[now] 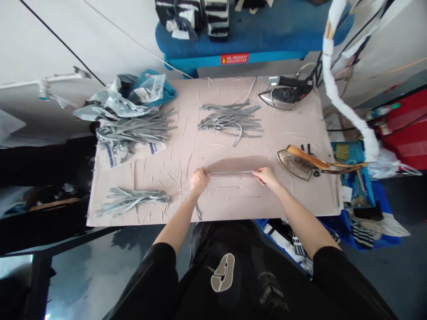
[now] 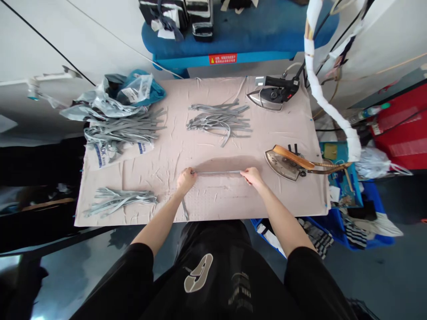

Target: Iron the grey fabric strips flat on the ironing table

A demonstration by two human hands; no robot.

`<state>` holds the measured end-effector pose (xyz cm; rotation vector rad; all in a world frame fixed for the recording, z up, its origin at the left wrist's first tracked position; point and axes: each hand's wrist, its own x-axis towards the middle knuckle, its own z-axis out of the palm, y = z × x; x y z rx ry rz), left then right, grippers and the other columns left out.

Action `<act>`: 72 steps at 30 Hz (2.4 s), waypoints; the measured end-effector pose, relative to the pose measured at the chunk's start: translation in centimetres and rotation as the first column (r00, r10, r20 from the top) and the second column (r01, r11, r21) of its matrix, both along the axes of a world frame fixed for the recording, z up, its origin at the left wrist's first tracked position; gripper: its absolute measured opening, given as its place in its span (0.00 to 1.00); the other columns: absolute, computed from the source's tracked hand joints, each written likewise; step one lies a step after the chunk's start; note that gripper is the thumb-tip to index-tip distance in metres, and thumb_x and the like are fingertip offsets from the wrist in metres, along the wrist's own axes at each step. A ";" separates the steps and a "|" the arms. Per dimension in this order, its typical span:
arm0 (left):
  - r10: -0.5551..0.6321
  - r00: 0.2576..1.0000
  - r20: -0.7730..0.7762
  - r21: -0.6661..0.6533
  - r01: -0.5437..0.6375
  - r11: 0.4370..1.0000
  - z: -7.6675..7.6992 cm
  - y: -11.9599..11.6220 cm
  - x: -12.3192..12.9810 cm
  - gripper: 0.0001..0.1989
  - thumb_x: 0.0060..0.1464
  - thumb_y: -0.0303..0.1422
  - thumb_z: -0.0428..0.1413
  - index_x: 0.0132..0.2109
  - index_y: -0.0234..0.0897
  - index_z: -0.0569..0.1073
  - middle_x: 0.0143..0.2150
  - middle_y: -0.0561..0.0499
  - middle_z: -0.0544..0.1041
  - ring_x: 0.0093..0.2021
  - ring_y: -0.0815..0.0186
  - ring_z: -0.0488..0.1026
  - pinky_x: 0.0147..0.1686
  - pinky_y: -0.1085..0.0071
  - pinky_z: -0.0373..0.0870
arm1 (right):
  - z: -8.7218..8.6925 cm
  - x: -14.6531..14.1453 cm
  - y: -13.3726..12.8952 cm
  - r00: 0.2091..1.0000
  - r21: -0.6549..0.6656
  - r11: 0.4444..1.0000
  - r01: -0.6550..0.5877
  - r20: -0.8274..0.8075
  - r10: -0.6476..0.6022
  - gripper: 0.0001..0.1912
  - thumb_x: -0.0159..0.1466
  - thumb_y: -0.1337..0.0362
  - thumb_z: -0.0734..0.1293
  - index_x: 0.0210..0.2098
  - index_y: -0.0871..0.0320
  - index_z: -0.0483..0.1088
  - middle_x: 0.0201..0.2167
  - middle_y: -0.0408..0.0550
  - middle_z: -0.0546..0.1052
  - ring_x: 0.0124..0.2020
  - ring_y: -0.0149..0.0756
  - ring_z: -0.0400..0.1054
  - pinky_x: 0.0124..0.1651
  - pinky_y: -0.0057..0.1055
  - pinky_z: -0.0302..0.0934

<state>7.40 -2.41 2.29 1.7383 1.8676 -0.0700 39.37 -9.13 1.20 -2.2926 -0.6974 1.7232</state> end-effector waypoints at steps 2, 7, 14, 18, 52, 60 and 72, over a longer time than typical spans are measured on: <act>-0.017 1.000 -0.026 -0.007 0.017 1.000 -0.2 0.2 0.0 0.13 0.62 0.32 0.52 0.51 0.39 0.76 0.52 0.41 0.79 0.56 0.54 0.75 0.51 0.64 0.70 | -0.3 0.2 0.0 1.000 -0.010 1.000 0.005 -0.001 -0.005 0.23 0.69 0.53 0.67 0.59 0.59 0.69 0.56 0.54 0.73 0.53 0.41 0.71 0.54 0.46 0.70; -0.066 0.992 -0.103 0.007 0.067 0.998 0.4 1.2 -0.2 0.14 0.60 0.33 0.53 0.51 0.36 0.76 0.50 0.38 0.79 0.53 0.49 0.75 0.50 0.57 0.70 | -0.6 0.6 0.2 1.000 -0.009 1.000 0.026 -0.004 -0.026 0.23 0.69 0.54 0.68 0.59 0.60 0.69 0.57 0.55 0.73 0.53 0.41 0.71 0.54 0.45 0.70; -0.408 0.909 -0.089 0.207 0.418 0.885 1.8 -2.3 5.4 0.25 0.61 0.27 0.48 0.64 0.31 0.67 0.66 0.33 0.66 0.63 0.45 0.65 0.62 0.49 0.60 | 0.0 0.9 -0.4 0.999 0.015 0.999 0.031 -0.004 -0.031 0.23 0.69 0.53 0.68 0.59 0.60 0.69 0.57 0.55 0.73 0.53 0.41 0.71 0.54 0.45 0.70; -0.678 0.735 0.007 0.240 0.657 0.715 0.6 -5.5 11.1 0.28 0.61 0.28 0.50 0.68 0.35 0.64 0.67 0.40 0.67 0.64 0.53 0.65 0.64 0.59 0.60 | 0.4 0.8 -0.5 1.000 0.005 1.000 0.005 0.012 -0.005 0.23 0.69 0.53 0.67 0.58 0.60 0.69 0.56 0.54 0.73 0.52 0.41 0.71 0.54 0.45 0.70; -0.799 0.595 -0.087 0.189 0.797 0.573 -1.0 -7.1 14.4 0.36 0.63 0.24 0.43 0.77 0.36 0.48 0.73 0.39 0.61 0.71 0.49 0.56 0.70 0.44 0.51 | 10.6 14.4 2.0 0.509 -0.129 0.883 -0.451 0.776 0.373 0.43 0.61 0.51 0.69 0.65 0.73 0.56 0.48 0.73 0.76 0.51 0.61 0.72 0.49 0.49 0.65; -0.795 0.602 -0.076 0.195 0.791 0.580 -1.1 -7.1 14.5 0.35 0.63 0.24 0.42 0.76 0.35 0.52 0.73 0.39 0.61 0.71 0.48 0.56 0.69 0.43 0.52 | 9.1 10.2 0.9 0.528 -0.147 0.782 -0.605 0.661 0.533 0.48 0.58 0.47 0.71 0.68 0.68 0.55 0.46 0.67 0.79 0.46 0.55 0.77 0.44 0.40 0.68; -0.813 0.581 -0.042 0.248 0.795 0.554 -1.4 -6.3 13.3 0.30 0.65 0.26 0.42 0.72 0.33 0.59 0.70 0.38 0.64 0.68 0.50 0.60 0.68 0.50 0.54 | 9.6 5.6 -0.4 0.382 -0.217 0.655 -0.724 0.666 0.641 0.56 0.61 0.44 0.68 0.74 0.72 0.43 0.44 0.69 0.80 0.45 0.59 0.77 0.47 0.46 0.67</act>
